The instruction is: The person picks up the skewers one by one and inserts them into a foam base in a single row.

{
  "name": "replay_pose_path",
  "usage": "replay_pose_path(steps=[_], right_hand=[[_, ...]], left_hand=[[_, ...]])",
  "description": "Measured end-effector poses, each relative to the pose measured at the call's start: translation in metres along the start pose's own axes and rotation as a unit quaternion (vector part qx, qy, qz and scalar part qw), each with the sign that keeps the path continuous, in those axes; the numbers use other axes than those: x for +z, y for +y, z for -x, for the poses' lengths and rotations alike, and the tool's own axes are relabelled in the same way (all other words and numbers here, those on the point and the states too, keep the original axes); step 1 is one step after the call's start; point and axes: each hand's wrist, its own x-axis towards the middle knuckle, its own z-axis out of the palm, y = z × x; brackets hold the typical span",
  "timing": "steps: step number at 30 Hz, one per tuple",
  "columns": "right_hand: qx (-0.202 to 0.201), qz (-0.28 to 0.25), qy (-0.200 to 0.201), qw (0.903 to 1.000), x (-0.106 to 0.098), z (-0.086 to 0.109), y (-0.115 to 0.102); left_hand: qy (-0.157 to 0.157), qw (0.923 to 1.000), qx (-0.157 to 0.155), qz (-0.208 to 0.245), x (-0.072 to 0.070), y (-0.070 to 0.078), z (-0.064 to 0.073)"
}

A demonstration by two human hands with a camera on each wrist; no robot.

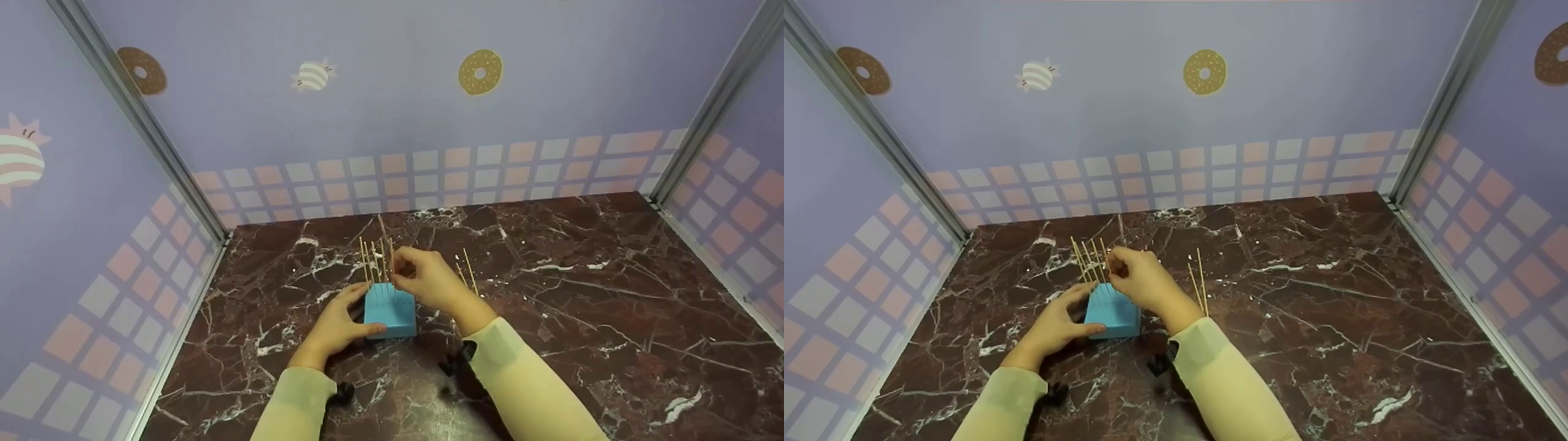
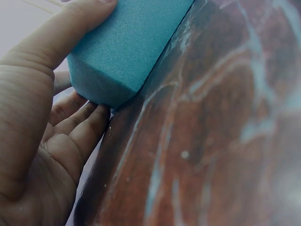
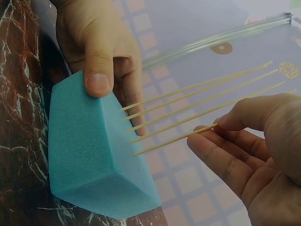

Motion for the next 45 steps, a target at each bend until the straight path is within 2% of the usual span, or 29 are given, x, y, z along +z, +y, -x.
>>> replay_pose_path(steps=[10,14,19,26,33,38,45], right_hand=[[0.001,0.000,0.004,1.0000,0.0015,-0.0005,0.0034],[-0.002,0.001,0.003,1.0000,0.0013,-0.0010,0.0044],[0.009,0.002,-0.008,0.9999,0.0003,-0.0012,0.0037],[0.023,-0.021,-0.040,0.9987,-0.0018,-0.0011,0.0026],[0.031,-0.012,-0.024,0.9991,-0.0027,0.0027,0.0037],[0.041,-0.012,-0.008,0.9990,-0.0002,0.0030,0.0047],[0.044,-0.014,-0.012,0.9988,0.0019,0.0006,0.0023]], left_hand=[[0.002,0.9999,0.004,-0.016,-0.0004,-0.0001,0.0002],[-0.003,1.0000,0.001,-0.004,-0.0003,0.0001,0.0006],[-0.002,1.0000,0.004,-0.009,-0.0014,0.0003,0.0000],[-0.006,0.9999,0.003,0.011,-0.0023,0.0009,-0.0011],[-0.008,0.9999,0.012,-0.008,-0.0012,-0.0001,-0.0022],[-0.008,0.9999,0.013,-0.004,-0.0007,0.0007,-0.0023],[0.000,0.9999,0.014,-0.005,-0.0012,0.0011,-0.0012]])
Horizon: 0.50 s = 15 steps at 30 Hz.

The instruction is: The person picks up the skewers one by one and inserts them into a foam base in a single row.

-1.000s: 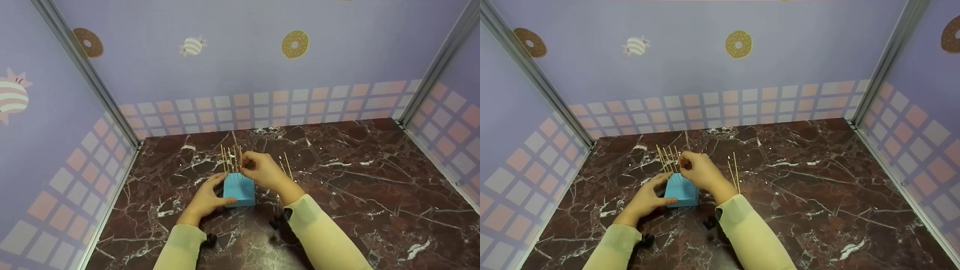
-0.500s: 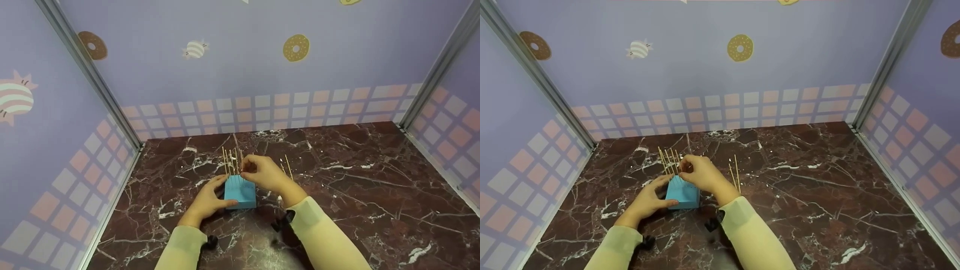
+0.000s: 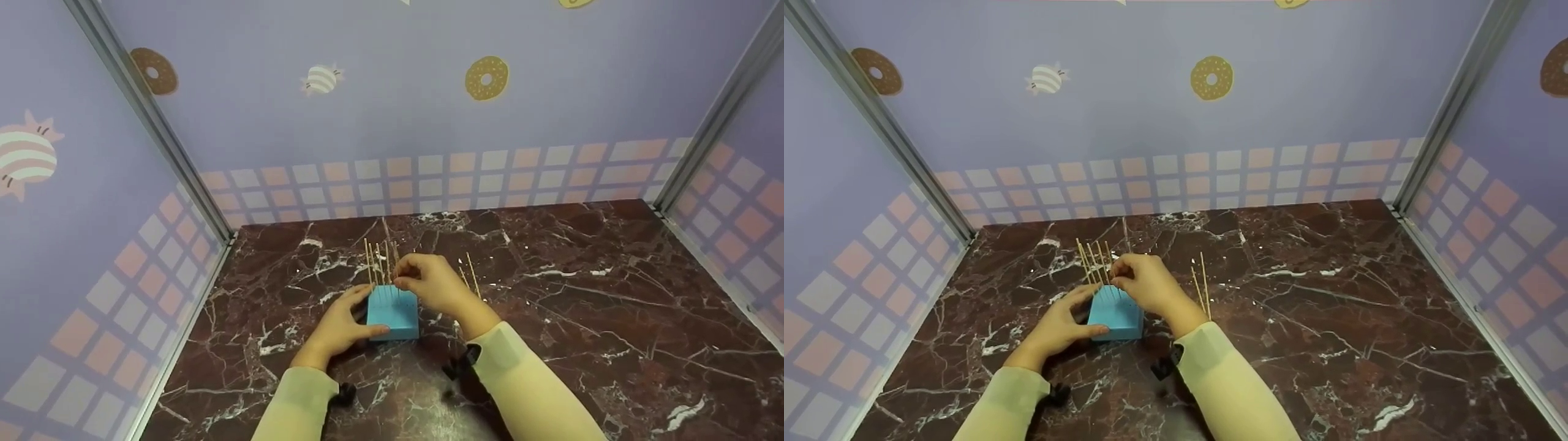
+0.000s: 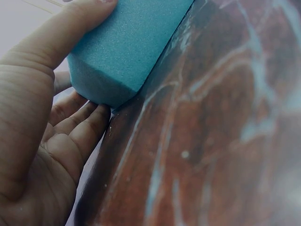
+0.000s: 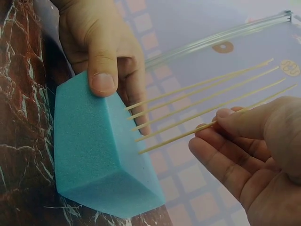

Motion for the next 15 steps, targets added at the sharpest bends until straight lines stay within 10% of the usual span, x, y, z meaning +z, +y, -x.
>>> replay_pose_path(steps=[15], right_hand=[[-0.001,0.015,-0.011,0.9998,-0.0029,0.0000,0.0019]], left_hand=[[-0.004,0.9998,-0.002,0.020,0.0022,-0.0001,-0.0006]])
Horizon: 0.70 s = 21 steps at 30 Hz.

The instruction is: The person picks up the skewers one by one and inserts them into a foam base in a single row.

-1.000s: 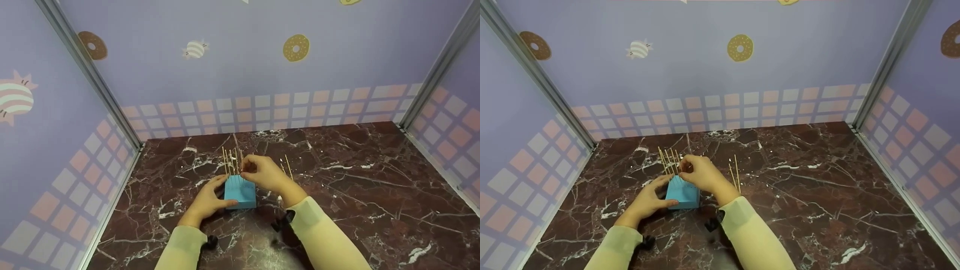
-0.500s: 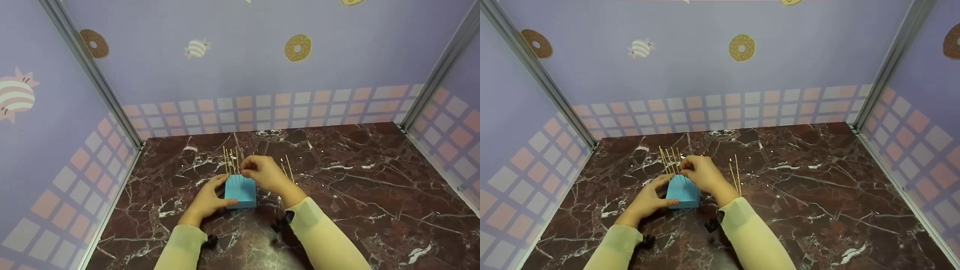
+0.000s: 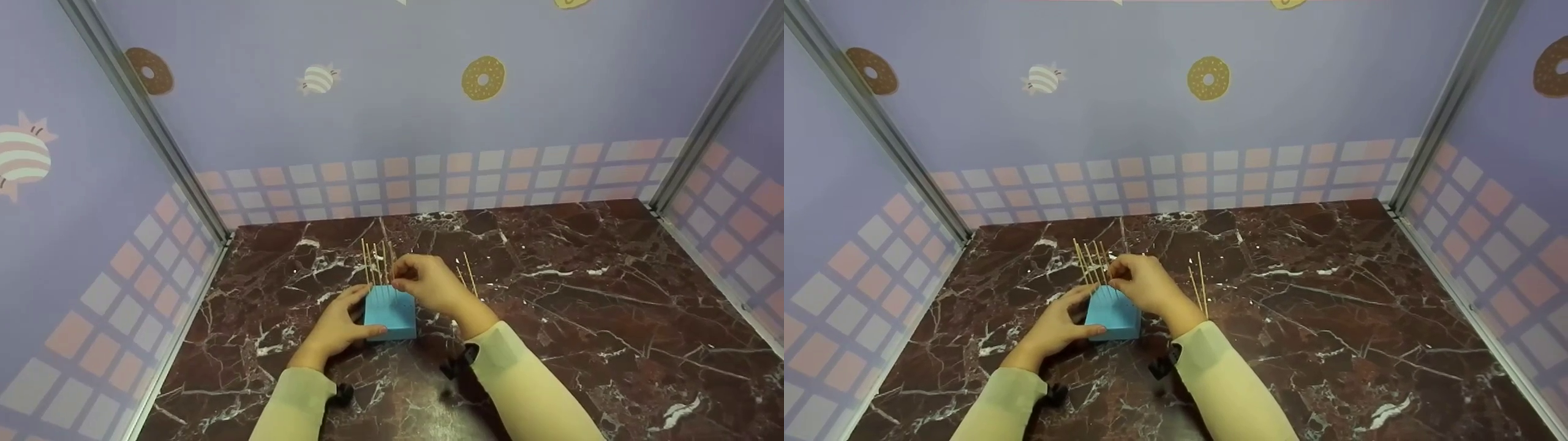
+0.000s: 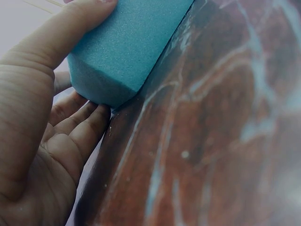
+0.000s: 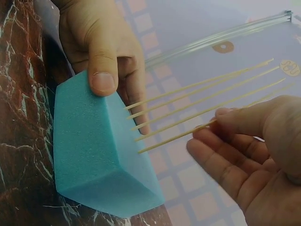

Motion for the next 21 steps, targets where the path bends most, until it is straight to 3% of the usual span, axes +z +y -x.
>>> replay_pose_path(steps=[8,15,21], right_hand=[[0.013,-0.020,0.005,0.9997,-0.021,0.010,0.006],[0.065,-0.040,0.037,0.9964,-0.051,0.029,0.028],[0.110,-0.062,0.075,0.9891,-0.071,0.029,0.052]], left_hand=[[0.005,0.9998,-0.003,-0.017,0.002,-0.004,0.001],[0.000,0.9997,-0.018,-0.020,0.001,-0.003,0.002],[0.000,0.9995,-0.012,-0.029,-0.001,-0.001,0.003]])
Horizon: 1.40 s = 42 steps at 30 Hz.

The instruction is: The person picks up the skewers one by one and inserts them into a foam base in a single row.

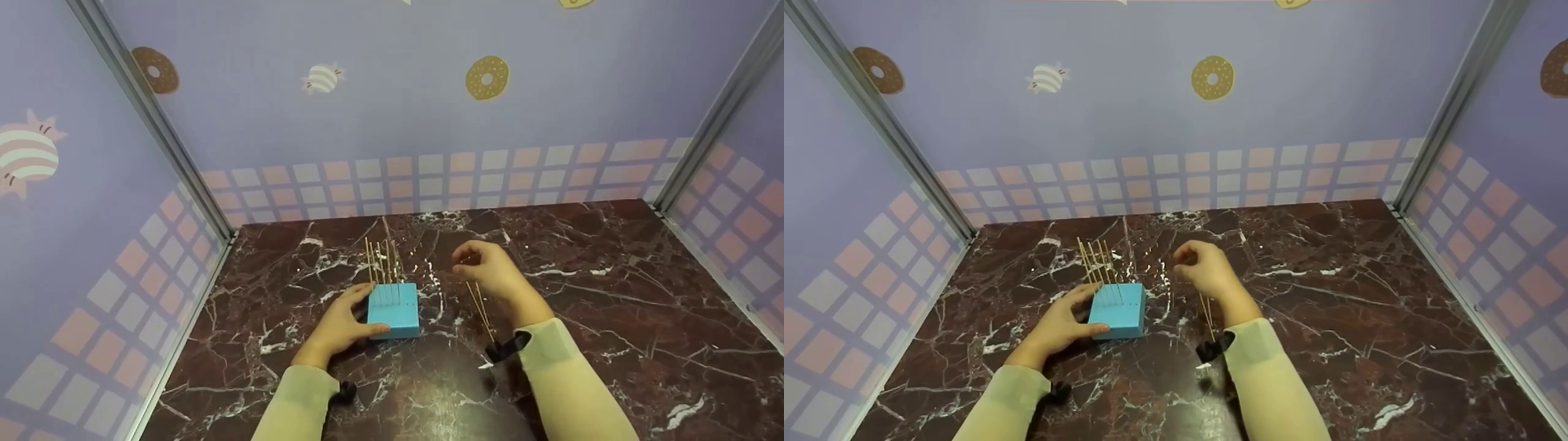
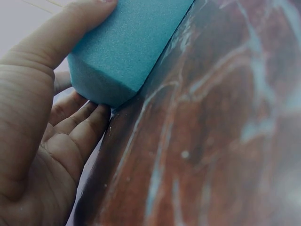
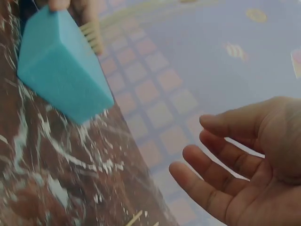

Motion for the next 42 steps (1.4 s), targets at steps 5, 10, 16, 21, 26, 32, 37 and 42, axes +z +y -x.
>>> replay_pose_path(steps=[5,10,16,21,26,32,37,42], right_hand=[[0.051,-0.009,0.025,0.9984,-0.008,-0.007,0.016],[0.104,-0.015,0.043,0.9935,-0.008,-0.009,0.030],[0.156,-0.023,0.036,0.9869,-0.005,-0.009,0.043],[0.181,0.012,0.021,0.9832,-0.006,-0.007,0.048],[0.191,0.056,0.016,0.9798,-0.005,-0.007,0.050],[0.186,0.106,0.011,0.9767,-0.007,-0.011,0.060],[0.170,0.144,0.019,0.9746,-0.009,-0.015,0.074],[0.166,0.190,0.036,0.9670,-0.007,-0.009,0.061]], left_hand=[[0.003,0.9999,0.006,-0.008,-0.001,0.001,-0.001],[0.004,1.0000,0.005,-0.007,0.000,-0.001,-0.001],[0.005,1.0000,-0.003,-0.002,0.001,-0.003,0.001],[0.003,1.0000,-0.005,0.001,0.002,-0.002,0.002],[0.002,1.0000,-0.005,0.004,0.002,-0.001,0.001],[0.002,0.9999,-0.011,-0.001,0.002,0.000,0.001],[0.001,0.9999,-0.013,0.007,0.002,0.000,0.000],[0.000,0.9999,-0.006,0.012,0.001,0.000,-0.001]])
